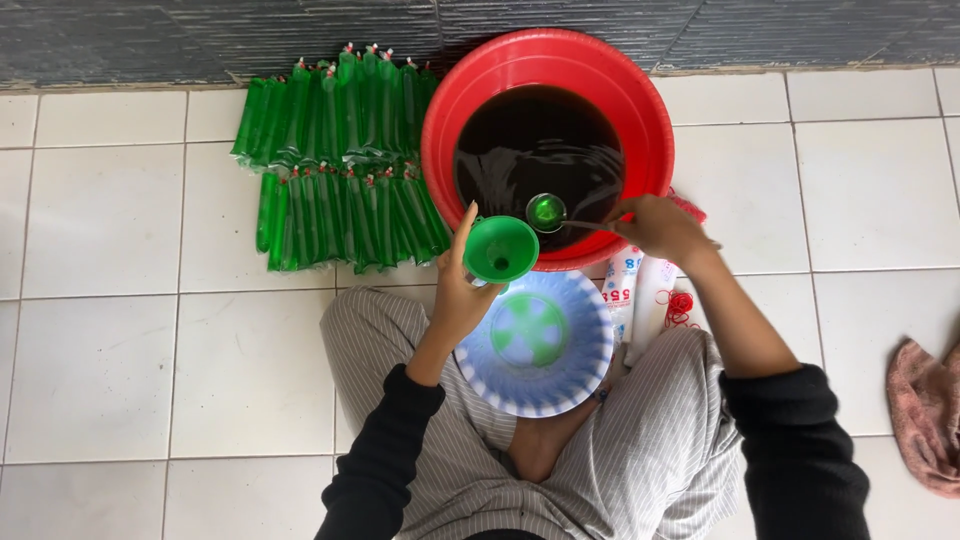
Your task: The person fills plastic pouches with a green liquid using a ladle and funnel, then secures each pouch with a rubber band.
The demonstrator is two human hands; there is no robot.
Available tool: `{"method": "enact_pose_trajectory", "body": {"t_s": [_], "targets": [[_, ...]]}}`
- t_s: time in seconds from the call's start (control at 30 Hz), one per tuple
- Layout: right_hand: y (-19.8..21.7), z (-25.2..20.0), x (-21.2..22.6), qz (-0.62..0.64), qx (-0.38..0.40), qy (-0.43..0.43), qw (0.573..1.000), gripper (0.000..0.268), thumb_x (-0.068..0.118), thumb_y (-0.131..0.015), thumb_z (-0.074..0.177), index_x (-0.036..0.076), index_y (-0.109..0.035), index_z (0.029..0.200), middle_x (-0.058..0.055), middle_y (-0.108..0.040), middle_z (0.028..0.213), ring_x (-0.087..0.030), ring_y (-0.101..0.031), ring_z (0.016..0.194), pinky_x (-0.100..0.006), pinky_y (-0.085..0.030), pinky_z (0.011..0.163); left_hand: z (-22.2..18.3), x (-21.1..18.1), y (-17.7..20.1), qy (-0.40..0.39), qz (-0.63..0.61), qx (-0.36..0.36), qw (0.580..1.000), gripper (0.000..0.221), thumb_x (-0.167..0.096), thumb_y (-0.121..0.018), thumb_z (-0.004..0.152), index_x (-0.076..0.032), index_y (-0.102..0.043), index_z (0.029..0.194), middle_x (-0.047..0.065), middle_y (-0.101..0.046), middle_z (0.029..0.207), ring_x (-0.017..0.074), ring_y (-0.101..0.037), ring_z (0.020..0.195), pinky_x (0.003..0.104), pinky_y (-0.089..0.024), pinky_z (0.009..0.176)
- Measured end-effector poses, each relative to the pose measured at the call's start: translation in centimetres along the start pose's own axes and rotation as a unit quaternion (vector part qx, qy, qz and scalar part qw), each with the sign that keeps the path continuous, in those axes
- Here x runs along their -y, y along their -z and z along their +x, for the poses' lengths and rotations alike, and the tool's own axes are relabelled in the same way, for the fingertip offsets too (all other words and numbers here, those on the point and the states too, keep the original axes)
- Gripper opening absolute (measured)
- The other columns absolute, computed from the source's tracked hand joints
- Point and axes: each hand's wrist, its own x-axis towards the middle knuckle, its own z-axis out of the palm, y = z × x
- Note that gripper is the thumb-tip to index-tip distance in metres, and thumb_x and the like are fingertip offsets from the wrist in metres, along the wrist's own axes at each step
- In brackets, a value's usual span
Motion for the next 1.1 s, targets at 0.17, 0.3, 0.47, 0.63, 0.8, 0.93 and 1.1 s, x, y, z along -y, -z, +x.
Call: {"method": "enact_pose_trajectory", "body": {"t_s": [0.17, 0.3, 0.47, 0.63, 0.8, 0.93, 1.1], "targets": [[4.8, -4.5, 0.2, -0.04, -0.041, 0.0, 0.998, 0.028, 0.028, -0.058, 0.102, 0.017, -0.074, 0.121, -0.016, -0.078, 0.1, -0.04, -0.073, 0.097, -0.053, -0.054, 0.086, -0.5, 1.9, -0.6, -0.038, 0.013, -0.026, 0.999, 0.09, -0.014, -0.081, 0.087, -0.022, -0.029, 0.16, 0.015, -0.066, 0.117, 0.0374, -0.058, 0.119, 0.055, -0.058, 0.092], [8.0, -10.5, 2.6, -0.042, -0.066, -0.008, 0.997, 0.028, 0.026, -0.054, 0.105, 0.018, -0.072, 0.125, -0.013, -0.076, 0.088, -0.036, -0.072, 0.092, -0.05, -0.053, 0.088, -0.5, 0.2, -0.9, -0.077, 0.013, -0.033, 0.996, 0.086, -0.016, -0.079, 0.089, -0.02, -0.03, 0.16, 0.017, -0.067, 0.115, 0.0382, -0.058, 0.12, 0.055, -0.058, 0.09], [8.6, -15.4, 4.5, -0.068, -0.108, -0.009, 0.992, 0.03, 0.039, -0.048, 0.105, 0.03, -0.07, 0.123, -0.008, -0.076, 0.083, -0.031, -0.068, 0.075, -0.045, -0.048, 0.068, 0.4, -0.2, -1.3, -0.12, 0.132, 0.003, 0.984, 0.088, -0.021, -0.082, 0.089, -0.024, -0.029, 0.159, -0.009, -0.057, 0.076, 0.009, -0.049, 0.061, 0.029, -0.043, 0.096], [5.3, -17.9, 3.7, -0.159, -0.247, 0.076, 0.953, 0.023, 0.037, -0.055, 0.106, 0.032, -0.069, 0.123, -0.006, -0.076, 0.082, -0.033, -0.073, 0.08, -0.049, -0.057, 0.072, 1.3, -0.3, -2.0, -0.139, 0.167, -0.003, 0.976, 0.095, -0.014, -0.08, 0.085, -0.029, -0.025, 0.161, 0.0, -0.054, 0.119, 0.0214, -0.06, 0.071, 0.043, -0.027, 0.11], [3.2, -20.2, 4.1, -0.247, -0.435, 0.172, 0.848, 0.011, 0.031, -0.063, 0.107, 0.028, -0.068, 0.116, 0.006, -0.073, 0.078, -0.019, -0.073, 0.066, -0.034, -0.06, 0.066, 1.1, -5.0, -1.2, -0.178, 0.134, -0.008, 0.975, 0.098, -0.013, -0.08, 0.086, -0.031, -0.023, 0.163, 0.006, -0.072, 0.099, 0.029, -0.074, 0.09, 0.044, -0.025, 0.109], [2.6, -20.5, 3.7, -0.313, -0.551, 0.213, 0.744, 0.006, 0.029, -0.065, 0.111, 0.024, -0.068, 0.113, 0.013, -0.062, 0.074, -0.006, -0.069, 0.07, -0.021, -0.055, 0.069, 1.8, -4.1, -0.8, -0.184, 0.125, 0.001, 0.975, 0.103, -0.011, -0.083, 0.085, -0.032, -0.021, 0.164, 0.003, -0.061, 0.132, 0.028, -0.067, 0.115, 0.039, -0.024, 0.105], [1.6, -19.5, 2.6, -0.351, -0.557, 0.239, 0.714, 0.006, 0.03, -0.069, 0.106, 0.024, -0.068, 0.109, 0.011, -0.061, 0.074, -0.007, -0.067, 0.068, -0.022, -0.053, 0.067, 2.2, -4.5, -0.3, -0.175, 0.101, 0.006, 0.979, 0.105, -0.009, -0.084, 0.084, -0.031, -0.021, 0.165, 0.0, -0.055, 0.146, 0.0263, -0.062, 0.122, 0.037, -0.022, 0.109]]}}
